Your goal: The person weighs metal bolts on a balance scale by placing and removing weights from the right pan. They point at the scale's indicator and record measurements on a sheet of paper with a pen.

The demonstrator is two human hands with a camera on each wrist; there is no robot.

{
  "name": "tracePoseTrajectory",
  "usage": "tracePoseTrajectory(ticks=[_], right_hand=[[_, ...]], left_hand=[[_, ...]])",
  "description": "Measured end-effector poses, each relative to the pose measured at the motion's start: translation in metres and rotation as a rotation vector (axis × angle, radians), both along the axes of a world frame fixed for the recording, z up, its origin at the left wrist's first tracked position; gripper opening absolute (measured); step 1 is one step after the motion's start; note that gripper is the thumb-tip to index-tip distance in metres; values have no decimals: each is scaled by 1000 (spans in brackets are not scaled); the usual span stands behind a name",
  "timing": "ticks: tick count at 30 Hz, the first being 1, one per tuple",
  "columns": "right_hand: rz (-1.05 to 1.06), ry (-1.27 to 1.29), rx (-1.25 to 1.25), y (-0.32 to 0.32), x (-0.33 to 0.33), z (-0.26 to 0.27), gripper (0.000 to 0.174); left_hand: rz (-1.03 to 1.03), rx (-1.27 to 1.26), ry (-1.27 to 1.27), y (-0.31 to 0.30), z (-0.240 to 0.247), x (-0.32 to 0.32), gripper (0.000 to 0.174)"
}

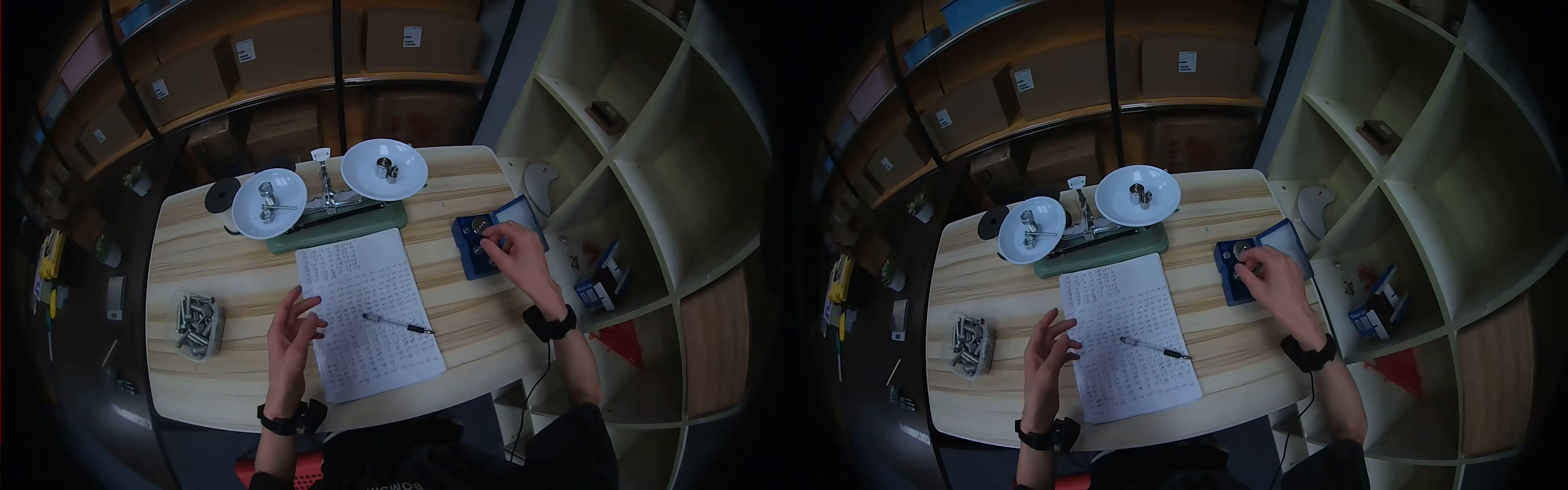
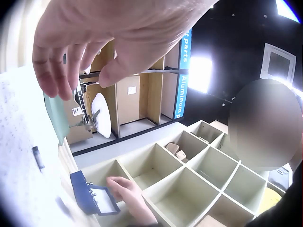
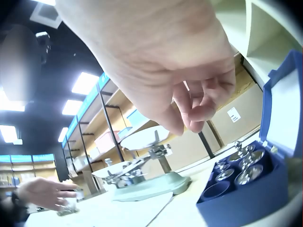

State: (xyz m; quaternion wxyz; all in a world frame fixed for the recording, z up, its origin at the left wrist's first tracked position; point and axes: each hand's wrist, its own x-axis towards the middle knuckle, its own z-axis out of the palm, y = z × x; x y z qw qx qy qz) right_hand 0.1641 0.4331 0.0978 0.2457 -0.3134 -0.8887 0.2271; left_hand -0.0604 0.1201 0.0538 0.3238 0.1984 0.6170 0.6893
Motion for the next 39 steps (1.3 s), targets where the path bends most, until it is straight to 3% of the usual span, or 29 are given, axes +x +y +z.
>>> tracePoseTrajectory(ticks=[4,9,11,14,17,23,29,32,34,39], right_hand=[[42,-207,216,46,-30,-18,16],[56,-347,219,55,-47,-33,16],[78,-370,251,52,-47,-37,15],[53,-361,217,47,-45,-36,15],[39,-393,252,43,-41,-36,15],[52,-344,326,45,-43,-42,15],[18,-195,281,30,-59,23,17],[68,-104,311,17,-88,55,17],[250,36,344,9,-111,64,17],[355,-68,376,-1,-168,57,19]], left_hand=[[-44,-86,-57,-45,-10,39,41],[-25,-235,-7,-87,-50,83,29],[40,-281,121,-96,-67,92,20],[123,-205,167,-87,-42,98,14],[60,-322,177,-88,-51,93,12],[12,-264,282,-84,-53,85,12],[86,-228,266,-92,-52,87,12],[106,-204,298,-95,-61,89,12],[30,-236,384,-95,-71,84,12],[-51,-288,514,-97,-57,80,13]])
